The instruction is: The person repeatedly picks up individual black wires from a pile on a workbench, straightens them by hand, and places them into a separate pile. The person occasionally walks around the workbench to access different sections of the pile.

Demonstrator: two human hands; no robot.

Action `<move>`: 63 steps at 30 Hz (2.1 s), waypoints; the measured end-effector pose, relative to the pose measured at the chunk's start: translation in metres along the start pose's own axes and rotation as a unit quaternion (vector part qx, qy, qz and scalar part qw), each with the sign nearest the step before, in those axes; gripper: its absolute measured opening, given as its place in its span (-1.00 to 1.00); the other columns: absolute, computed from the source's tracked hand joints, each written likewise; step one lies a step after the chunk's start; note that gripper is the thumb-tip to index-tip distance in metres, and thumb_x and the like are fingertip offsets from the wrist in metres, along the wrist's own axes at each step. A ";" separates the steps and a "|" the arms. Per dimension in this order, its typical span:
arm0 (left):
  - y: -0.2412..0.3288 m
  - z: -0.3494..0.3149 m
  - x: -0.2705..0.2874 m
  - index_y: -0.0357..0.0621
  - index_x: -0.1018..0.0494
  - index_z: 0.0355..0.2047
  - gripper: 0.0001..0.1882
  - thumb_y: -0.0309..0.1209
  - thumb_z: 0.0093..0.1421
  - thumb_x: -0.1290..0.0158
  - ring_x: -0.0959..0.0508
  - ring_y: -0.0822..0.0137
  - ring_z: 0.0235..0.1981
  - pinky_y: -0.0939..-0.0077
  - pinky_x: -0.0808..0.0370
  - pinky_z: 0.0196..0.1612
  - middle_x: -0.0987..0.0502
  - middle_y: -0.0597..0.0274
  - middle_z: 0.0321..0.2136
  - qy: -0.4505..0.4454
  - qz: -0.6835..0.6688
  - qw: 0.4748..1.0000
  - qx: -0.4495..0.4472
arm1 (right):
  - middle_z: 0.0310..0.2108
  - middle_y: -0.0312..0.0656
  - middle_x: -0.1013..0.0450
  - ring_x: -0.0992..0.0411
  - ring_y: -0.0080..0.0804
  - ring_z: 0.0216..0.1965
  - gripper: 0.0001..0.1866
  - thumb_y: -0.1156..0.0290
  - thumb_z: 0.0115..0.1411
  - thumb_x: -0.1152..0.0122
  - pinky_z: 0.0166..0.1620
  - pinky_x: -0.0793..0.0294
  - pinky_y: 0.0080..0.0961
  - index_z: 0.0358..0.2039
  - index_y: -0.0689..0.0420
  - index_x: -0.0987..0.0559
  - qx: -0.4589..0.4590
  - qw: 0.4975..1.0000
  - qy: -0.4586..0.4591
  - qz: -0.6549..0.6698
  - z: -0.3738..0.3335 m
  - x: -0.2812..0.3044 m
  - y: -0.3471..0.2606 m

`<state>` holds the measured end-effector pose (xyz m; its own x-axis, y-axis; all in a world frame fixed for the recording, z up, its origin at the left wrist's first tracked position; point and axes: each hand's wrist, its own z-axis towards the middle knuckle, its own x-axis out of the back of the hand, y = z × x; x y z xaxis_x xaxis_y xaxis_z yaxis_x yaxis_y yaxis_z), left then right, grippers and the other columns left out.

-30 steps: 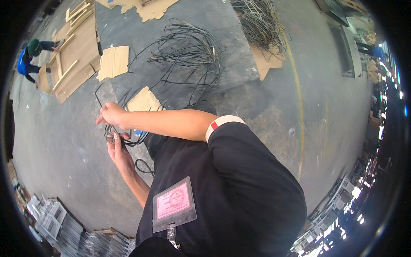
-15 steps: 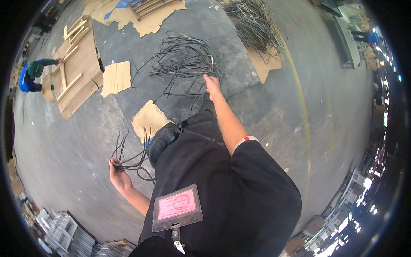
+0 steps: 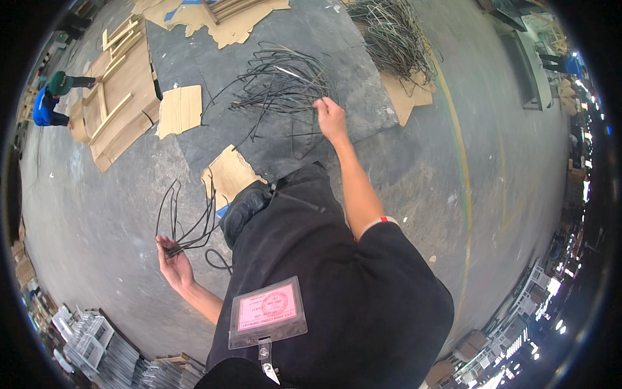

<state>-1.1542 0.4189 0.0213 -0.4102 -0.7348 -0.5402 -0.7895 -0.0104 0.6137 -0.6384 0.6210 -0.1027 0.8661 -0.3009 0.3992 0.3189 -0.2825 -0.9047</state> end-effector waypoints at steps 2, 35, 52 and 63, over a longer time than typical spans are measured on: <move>-0.002 -0.002 -0.006 -0.34 -0.49 0.04 -0.71 -0.44 0.38 -0.10 -0.53 0.36 -0.03 0.48 -0.39 0.18 -0.58 0.18 -0.11 0.005 0.009 1.000 0.001 | -0.63 -0.16 -0.42 -0.35 -0.42 -0.61 -0.65 0.18 0.36 -0.14 -0.44 -0.33 -0.36 -0.35 0.24 -0.59 0.083 0.974 0.156 -0.144 0.007 0.009 0.029; 0.000 -0.013 -0.073 -0.24 -0.54 -0.18 -0.82 -0.36 0.39 -0.09 -0.54 0.32 -0.26 0.40 -0.45 -0.08 -0.60 0.15 -0.30 -0.036 0.095 0.985 -0.142 | -0.50 -0.10 -0.55 -0.49 -0.11 -0.48 -0.75 0.21 0.37 -0.15 -0.36 -0.44 -0.27 -0.17 0.07 -0.69 0.486 0.772 -0.407 -0.048 0.009 -0.135 -0.307; -0.029 -0.053 -0.098 -0.17 -0.38 -0.42 -0.67 -0.23 0.46 0.00 -0.36 0.39 -0.50 0.11 -0.33 0.26 -0.23 0.37 -0.67 -0.118 0.261 0.947 -0.143 | -0.20 -0.12 -0.63 -0.56 -0.06 -0.11 -0.69 0.08 0.32 -0.17 -0.01 -0.51 -0.19 -0.15 -0.01 -0.70 0.468 0.765 -0.437 -0.075 -0.028 -0.225 -0.176; -0.044 -0.070 -0.104 -0.29 -0.48 -0.18 -0.80 -0.37 0.42 -0.03 -0.48 0.35 -0.33 0.35 -0.42 0.07 -0.47 0.26 -0.50 0.010 0.162 0.983 -0.081 | -0.06 0.02 -0.59 -0.54 -0.09 0.00 -0.42 0.21 0.16 -0.38 0.09 -0.48 -0.23 0.17 0.13 -0.50 -0.045 0.964 0.101 -0.240 0.173 0.004 0.096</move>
<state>-1.0445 0.4484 0.0913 -0.6182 -0.7300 -0.2914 -0.5348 0.1190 0.8366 -0.5376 0.7503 -0.2135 0.5311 -0.2851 0.7979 0.6216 -0.5089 -0.5955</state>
